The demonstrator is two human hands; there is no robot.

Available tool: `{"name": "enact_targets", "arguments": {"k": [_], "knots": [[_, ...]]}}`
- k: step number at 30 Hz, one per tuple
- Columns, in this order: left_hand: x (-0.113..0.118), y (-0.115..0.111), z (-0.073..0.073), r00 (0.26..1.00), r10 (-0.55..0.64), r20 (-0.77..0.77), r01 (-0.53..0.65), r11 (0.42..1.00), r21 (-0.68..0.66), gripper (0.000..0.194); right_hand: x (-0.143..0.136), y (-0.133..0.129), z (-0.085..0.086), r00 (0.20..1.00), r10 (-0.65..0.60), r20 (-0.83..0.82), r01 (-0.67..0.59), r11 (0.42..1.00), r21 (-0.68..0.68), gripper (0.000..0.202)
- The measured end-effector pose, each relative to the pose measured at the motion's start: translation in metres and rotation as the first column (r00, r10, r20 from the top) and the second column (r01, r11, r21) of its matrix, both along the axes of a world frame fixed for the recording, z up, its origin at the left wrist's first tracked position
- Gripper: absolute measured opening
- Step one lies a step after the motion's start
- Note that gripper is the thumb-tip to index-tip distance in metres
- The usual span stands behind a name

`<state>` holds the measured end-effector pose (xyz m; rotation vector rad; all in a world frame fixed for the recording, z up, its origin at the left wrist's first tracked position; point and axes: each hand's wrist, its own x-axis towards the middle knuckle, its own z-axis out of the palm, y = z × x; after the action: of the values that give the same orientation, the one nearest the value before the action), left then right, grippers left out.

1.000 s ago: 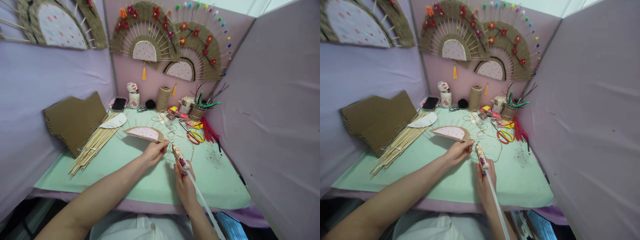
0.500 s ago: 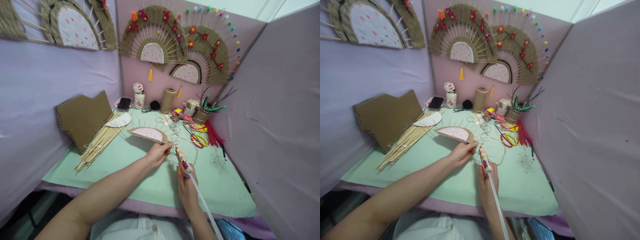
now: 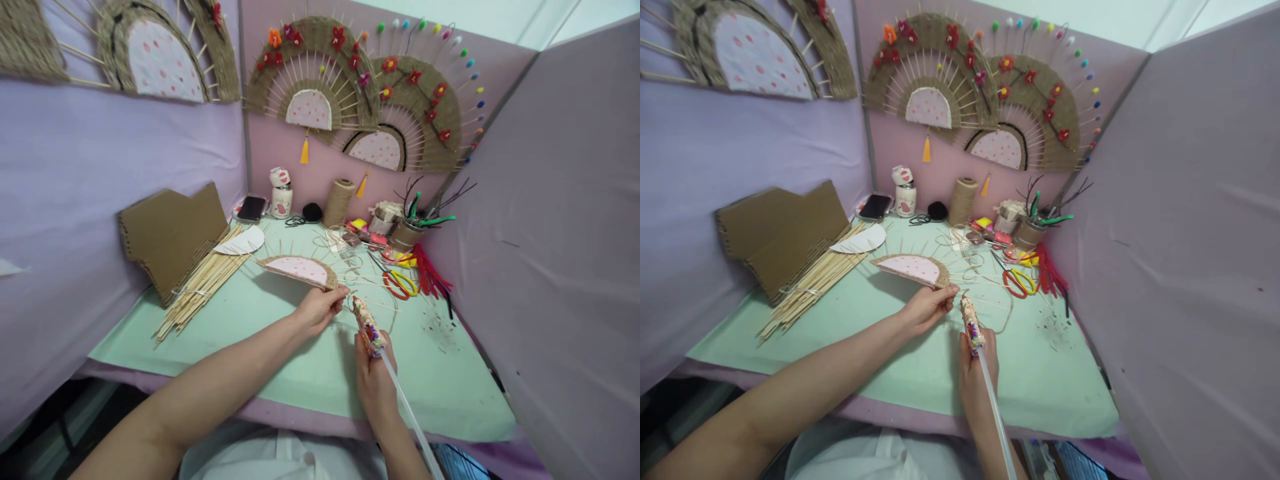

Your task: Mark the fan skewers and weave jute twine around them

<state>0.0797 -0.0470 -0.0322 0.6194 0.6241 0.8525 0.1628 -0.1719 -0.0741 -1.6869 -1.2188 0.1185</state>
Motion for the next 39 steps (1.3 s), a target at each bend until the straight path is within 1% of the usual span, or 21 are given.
{"name": "enact_targets", "arguments": {"k": [11,16,27,33,39], "knots": [[0.0001,0.0006,-0.0018,1.000,-0.012,-0.005,0.013,0.999,0.036,0.031,-0.0005,0.0004,-0.0007,1.000,-0.010,0.016,0.010,1.000,0.004,0.023],[0.0002,0.0006,-0.0023,1.000,-0.009,-0.008,0.010,0.999,0.045,0.032,0.0003,0.0006,-0.0014,1.000,-0.009,-0.007,0.009,1.000,-0.003,0.021],[-0.0003,0.0007,-0.0016,1.000,-0.008,-0.016,0.008,1.000,0.016,0.031,-0.0009,0.0009,-0.0024,0.999,-0.009,-0.039,0.009,1.000,-0.009,0.022],[-0.0002,0.0011,-0.0012,1.000,-0.002,0.006,0.002,1.000,0.010,0.032,-0.0015,0.0004,-0.0010,1.000,-0.009,-0.020,0.008,1.000,-0.011,0.020],[-0.0008,0.0013,0.0005,1.000,0.002,0.004,-0.002,1.000,0.010,0.034,-0.0015,0.0003,-0.0013,1.000,-0.015,-0.022,0.015,1.000,-0.005,0.023]]}}
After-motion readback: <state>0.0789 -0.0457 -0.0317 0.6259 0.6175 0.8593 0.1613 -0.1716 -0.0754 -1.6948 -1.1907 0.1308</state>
